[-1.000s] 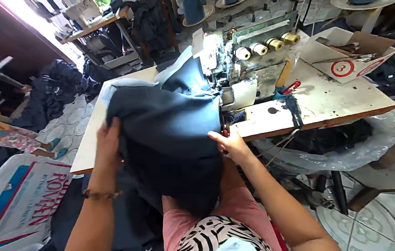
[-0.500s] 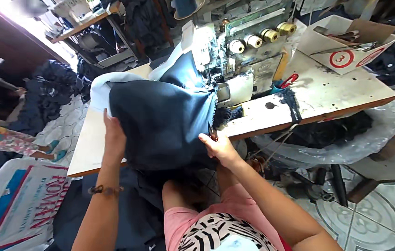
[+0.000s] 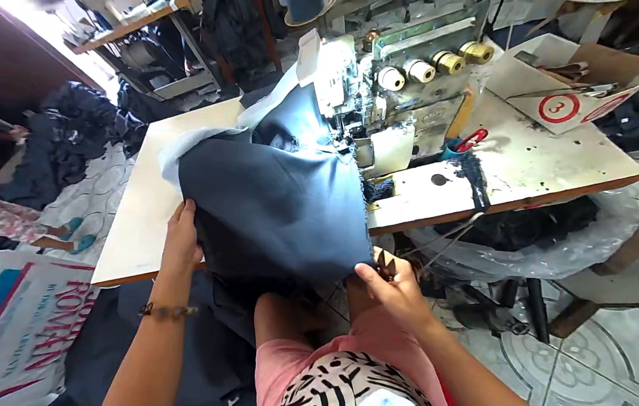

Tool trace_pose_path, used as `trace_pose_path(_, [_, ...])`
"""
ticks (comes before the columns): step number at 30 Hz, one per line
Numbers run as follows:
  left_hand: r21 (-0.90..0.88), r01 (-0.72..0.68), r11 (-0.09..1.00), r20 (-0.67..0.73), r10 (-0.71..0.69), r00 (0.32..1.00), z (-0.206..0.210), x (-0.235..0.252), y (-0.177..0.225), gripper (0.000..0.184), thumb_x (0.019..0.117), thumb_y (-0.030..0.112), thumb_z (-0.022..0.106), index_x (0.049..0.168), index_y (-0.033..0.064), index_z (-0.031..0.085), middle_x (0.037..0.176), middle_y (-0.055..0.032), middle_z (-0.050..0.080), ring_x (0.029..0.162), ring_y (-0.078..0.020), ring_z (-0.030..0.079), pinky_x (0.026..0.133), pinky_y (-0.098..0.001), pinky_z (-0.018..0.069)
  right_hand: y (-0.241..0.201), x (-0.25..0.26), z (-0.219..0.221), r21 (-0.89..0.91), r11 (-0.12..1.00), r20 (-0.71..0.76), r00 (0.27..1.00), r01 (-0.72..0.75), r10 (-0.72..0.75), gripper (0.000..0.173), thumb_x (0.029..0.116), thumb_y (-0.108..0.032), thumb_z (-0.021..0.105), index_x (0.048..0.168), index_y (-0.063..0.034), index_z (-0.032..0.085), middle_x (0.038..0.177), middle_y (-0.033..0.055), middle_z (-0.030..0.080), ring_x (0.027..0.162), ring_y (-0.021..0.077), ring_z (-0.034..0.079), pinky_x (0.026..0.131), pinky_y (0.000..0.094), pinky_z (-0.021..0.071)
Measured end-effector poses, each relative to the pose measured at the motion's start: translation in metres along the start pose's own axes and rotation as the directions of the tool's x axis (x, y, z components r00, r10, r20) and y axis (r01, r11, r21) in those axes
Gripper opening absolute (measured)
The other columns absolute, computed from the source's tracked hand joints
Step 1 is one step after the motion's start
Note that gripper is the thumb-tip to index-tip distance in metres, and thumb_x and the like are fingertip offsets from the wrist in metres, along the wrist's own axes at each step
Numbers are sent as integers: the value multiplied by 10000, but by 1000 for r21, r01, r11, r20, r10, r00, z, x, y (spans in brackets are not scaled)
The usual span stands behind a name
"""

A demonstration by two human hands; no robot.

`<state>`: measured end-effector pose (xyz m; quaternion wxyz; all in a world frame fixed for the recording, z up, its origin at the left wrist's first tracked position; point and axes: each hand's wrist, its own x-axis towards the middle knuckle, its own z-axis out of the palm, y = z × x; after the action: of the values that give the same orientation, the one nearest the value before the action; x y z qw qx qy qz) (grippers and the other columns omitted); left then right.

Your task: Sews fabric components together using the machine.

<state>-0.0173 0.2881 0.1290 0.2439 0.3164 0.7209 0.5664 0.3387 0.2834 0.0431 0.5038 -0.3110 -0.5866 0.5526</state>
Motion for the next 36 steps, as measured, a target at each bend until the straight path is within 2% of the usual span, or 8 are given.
trace_pose_path(6, [-187, 100, 977, -69, -115, 991, 3, -11, -4, 374, 1121, 362, 345, 1379, 156, 521, 1100, 14, 685, 976, -73, 683, 839, -317, 587, 7, -5, -9, -106, 981, -114, 978, 165, -177, 286, 973, -243, 653, 728, -111, 587, 846, -50, 612, 757, -54, 565, 668, 115, 488])
trace_pose_path(11, [-134, 98, 986, -28, -103, 994, 12, 10, -2, 440, 1121, 404, 326, 1476, 177, 452, 1231, 0, 651, 1081, -87, 656, 920, -340, 562, 15, 21, -5, 2, 999, -82, 996, 34, -33, 158, 1011, -214, 607, 904, -101, 635, 722, -117, 565, 557, -52, 510, 528, 145, 481])
trace_pose_path(18, [27, -80, 996, 9, 80, 997, 31, 72, 22, 517, 1125, 398, 320, 1537, 96, 395, 1428, -100, 561, 1258, -140, 586, 1067, -394, 489, 12, 77, 11, 131, 980, -98, 982, -147, 160, 258, 1043, -95, 501, 789, -132, 525, 515, -103, 466, 426, 6, 470, 461, 179, 452])
trace_pose_path(25, [455, -5, 890, -41, 27, 999, 39, 120, 25, 684, 1085, 513, 364, 1592, 61, 283, 1582, -369, 271, 1435, -542, 340, 1084, -715, 349, 11, 106, 21, 185, 972, -195, 964, -143, 179, 324, 1071, -223, 522, 753, -165, 501, 463, -73, 418, 359, 44, 409, 395, 216, 418])
trace_pose_path(27, [549, -207, 810, -78, 296, 952, 37, 89, 40, 731, 1032, 418, 544, 1531, -70, 328, 1559, -419, 250, 1423, -591, 309, 1108, -707, 328, 9, 91, 20, 130, 984, -179, 974, -118, 141, 272, 1078, -207, 505, 813, -146, 509, 486, -72, 421, 373, 41, 419, 401, 211, 426])
trace_pose_path(30, [589, -662, 463, 298, 637, 711, 53, -12, 62, 556, 1020, 257, 595, 1418, -91, 424, 1438, -336, 467, 1333, -448, 495, 1096, -554, 431, 19, 33, 19, -3, 987, -119, 980, -162, 160, 196, 1059, -191, 488, 903, -85, 541, 565, -79, 447, 441, 32, 461, 460, 231, 468])
trace_pose_path(32, [415, -791, 448, 581, 538, 610, 87, -87, 54, 485, 965, 296, 676, 1330, 0, 557, 1269, -193, 629, 1087, -285, 670, 903, -467, 584, 33, -23, 24, -2, 965, -72, 963, -261, 260, 205, 1043, -228, 483, 941, -72, 567, 596, -90, 464, 476, 23, 474, 486, 235, 475])
trace_pose_path(36, [370, -690, 622, 713, 286, 640, 141, -163, -6, 575, 892, 344, 758, 1303, -16, 578, 1236, -241, 606, 1021, -386, 664, 830, -540, 575, 50, -103, 36, 142, 942, -21, 951, -303, 309, 182, 1028, -179, 441, 884, -138, 546, 564, -134, 453, 469, -11, 448, 476, 191, 429])
